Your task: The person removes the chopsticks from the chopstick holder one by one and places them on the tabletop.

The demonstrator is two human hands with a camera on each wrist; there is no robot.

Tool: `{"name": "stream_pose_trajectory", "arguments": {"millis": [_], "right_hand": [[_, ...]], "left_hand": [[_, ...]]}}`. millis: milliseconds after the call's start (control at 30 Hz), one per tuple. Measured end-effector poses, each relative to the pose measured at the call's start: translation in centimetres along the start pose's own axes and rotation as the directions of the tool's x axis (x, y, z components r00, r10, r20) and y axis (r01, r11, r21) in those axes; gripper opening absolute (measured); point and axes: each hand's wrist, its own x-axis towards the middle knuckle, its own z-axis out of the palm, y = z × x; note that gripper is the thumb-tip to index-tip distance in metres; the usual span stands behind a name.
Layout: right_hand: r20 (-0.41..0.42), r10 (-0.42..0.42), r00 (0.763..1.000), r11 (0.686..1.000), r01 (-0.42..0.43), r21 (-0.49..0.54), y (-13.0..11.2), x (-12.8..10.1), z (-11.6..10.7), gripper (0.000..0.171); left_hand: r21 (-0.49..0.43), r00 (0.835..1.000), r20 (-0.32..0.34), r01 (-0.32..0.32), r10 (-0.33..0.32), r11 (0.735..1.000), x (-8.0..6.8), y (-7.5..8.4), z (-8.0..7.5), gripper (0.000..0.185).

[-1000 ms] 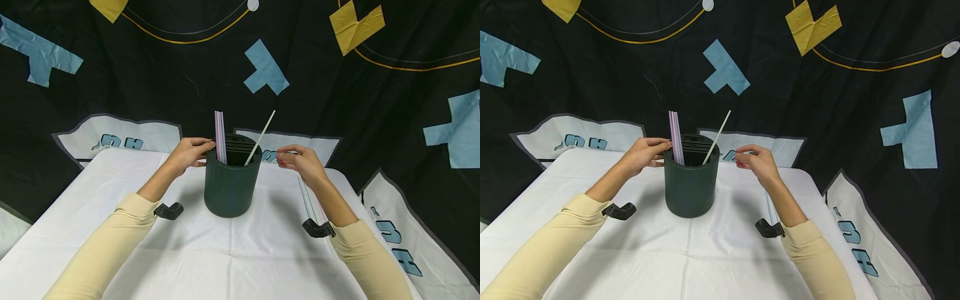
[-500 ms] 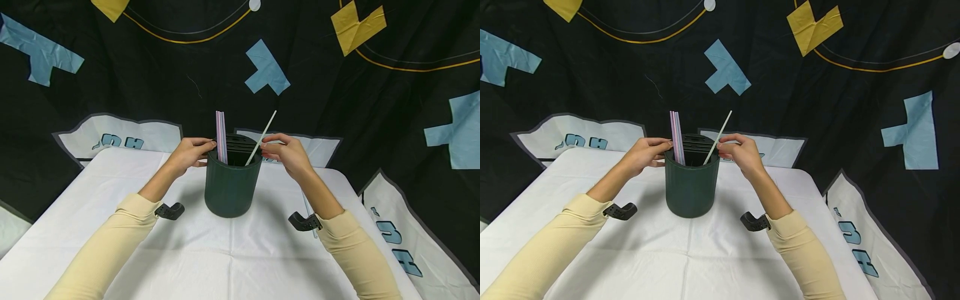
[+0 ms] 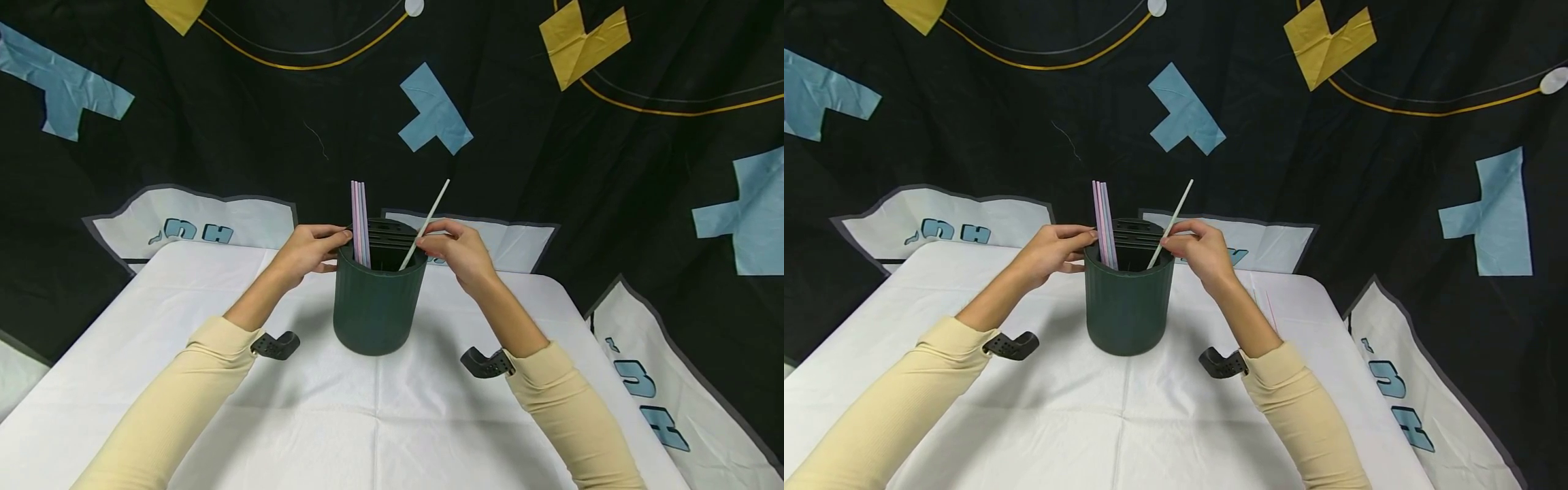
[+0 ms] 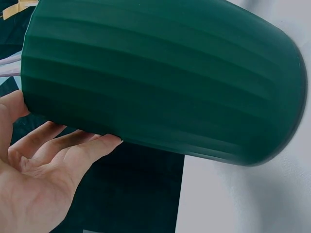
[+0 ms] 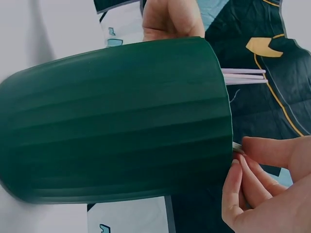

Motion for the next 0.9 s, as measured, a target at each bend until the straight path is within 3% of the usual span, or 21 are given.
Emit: {"name": "stream_pose_trajectory", "arguments": {"millis": [300,900], "right_hand": [[-0.043,0.004,0.999,0.999,-0.003,0.034,-0.5,0.0,0.0,0.025],[-0.152,-0.024,0.988,0.936,0.076,0.344,-2.7,-0.4,-3.1,0.015]], "left_hand": [[0.007,1.0,0.003,-0.007,0.007,1.0,-0.1,-0.1,-0.1,0.041],[0.005,1.0,0.006,-0.007,0.007,1.0,0.0,-0.1,-0.1,0.041]]}}
